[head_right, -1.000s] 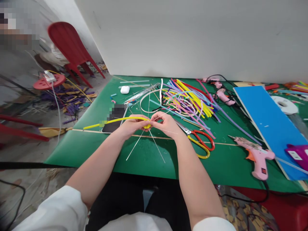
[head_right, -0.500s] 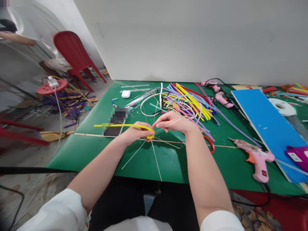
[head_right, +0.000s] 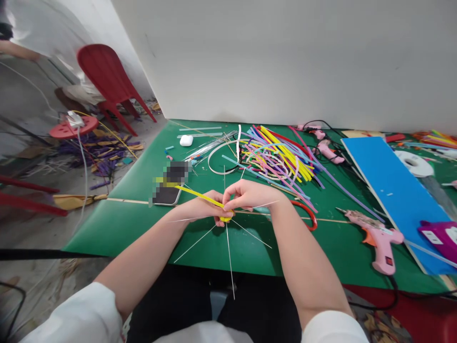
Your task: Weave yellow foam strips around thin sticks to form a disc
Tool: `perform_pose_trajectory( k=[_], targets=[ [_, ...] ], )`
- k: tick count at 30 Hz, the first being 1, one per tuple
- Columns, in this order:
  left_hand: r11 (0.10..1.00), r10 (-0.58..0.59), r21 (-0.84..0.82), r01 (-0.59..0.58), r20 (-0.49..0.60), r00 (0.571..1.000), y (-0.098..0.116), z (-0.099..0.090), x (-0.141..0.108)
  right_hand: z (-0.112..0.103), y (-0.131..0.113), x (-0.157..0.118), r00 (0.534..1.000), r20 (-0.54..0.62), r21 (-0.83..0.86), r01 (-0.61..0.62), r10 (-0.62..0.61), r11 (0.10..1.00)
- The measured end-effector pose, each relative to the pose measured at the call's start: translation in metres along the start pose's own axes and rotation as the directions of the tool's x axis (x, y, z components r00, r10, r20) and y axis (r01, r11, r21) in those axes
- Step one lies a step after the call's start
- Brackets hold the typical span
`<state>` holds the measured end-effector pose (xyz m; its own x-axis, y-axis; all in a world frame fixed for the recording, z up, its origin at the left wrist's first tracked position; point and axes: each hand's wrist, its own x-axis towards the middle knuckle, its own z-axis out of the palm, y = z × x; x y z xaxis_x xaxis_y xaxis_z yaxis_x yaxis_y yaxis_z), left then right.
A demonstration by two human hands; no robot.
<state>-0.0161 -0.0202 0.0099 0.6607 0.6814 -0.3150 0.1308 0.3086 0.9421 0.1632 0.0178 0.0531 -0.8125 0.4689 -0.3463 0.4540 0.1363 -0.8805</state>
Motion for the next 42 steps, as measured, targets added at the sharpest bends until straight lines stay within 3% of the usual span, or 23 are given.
perform_pose_trajectory(
  k=[6, 10, 15, 23, 28, 32, 35, 38, 42],
  targets=[
    [0.998, -0.022, -0.052, 0.021, -0.012, 1.0, -0.001, -0.003, 0.0, 0.003, 0.005, 0.002, 0.996, 0.019, 0.17, 0.083, -0.088, 0.982],
    [0.998, -0.01, -0.055, 0.011, 0.021, 1.0, 0.0, -0.003, 0.0, 0.004, 0.009, 0.003, 0.982, -0.116, 0.222, 0.172, -0.149, 0.96],
    [0.999, -0.025, -0.039, 0.023, -0.052, 0.998, 0.001, -0.004, 0.001, 0.006, 0.016, 0.006, 0.941, -0.296, 0.323, 0.259, -0.162, 0.91],
    [0.964, 0.067, -0.243, -0.105, -0.158, 0.985, 0.003, -0.013, -0.001, 0.006, 0.031, 0.018, 0.778, -0.608, 0.415, 0.481, -0.157, 0.772],
    [0.939, 0.161, -0.268, -0.217, -0.214, 0.963, 0.008, -0.009, -0.003, 0.012, 0.032, 0.026, 0.705, -0.708, 0.489, 0.514, -0.023, 0.704],
    [0.904, 0.261, -0.26, -0.339, -0.293, 0.92, 0.008, -0.008, -0.002, 0.021, 0.034, 0.033, 0.723, -0.684, 0.589, 0.47, 0.097, 0.657],
    [0.875, 0.309, -0.248, -0.416, -0.375, 0.874, 0.006, -0.009, 0.0, 0.029, 0.035, 0.041, 0.772, -0.614, 0.68, 0.413, 0.164, 0.606],
    [0.86, 0.33, -0.234, -0.454, -0.423, 0.844, 0.003, -0.01, 0.001, 0.037, 0.036, 0.047, 0.824, -0.539, 0.74, 0.365, 0.174, 0.565],
    [0.858, 0.305, -0.215, -0.466, -0.516, 0.801, 0.002, -0.013, 0.004, 0.039, 0.038, 0.05, 0.827, -0.537, 0.75, 0.378, 0.166, 0.543]
  ],
)
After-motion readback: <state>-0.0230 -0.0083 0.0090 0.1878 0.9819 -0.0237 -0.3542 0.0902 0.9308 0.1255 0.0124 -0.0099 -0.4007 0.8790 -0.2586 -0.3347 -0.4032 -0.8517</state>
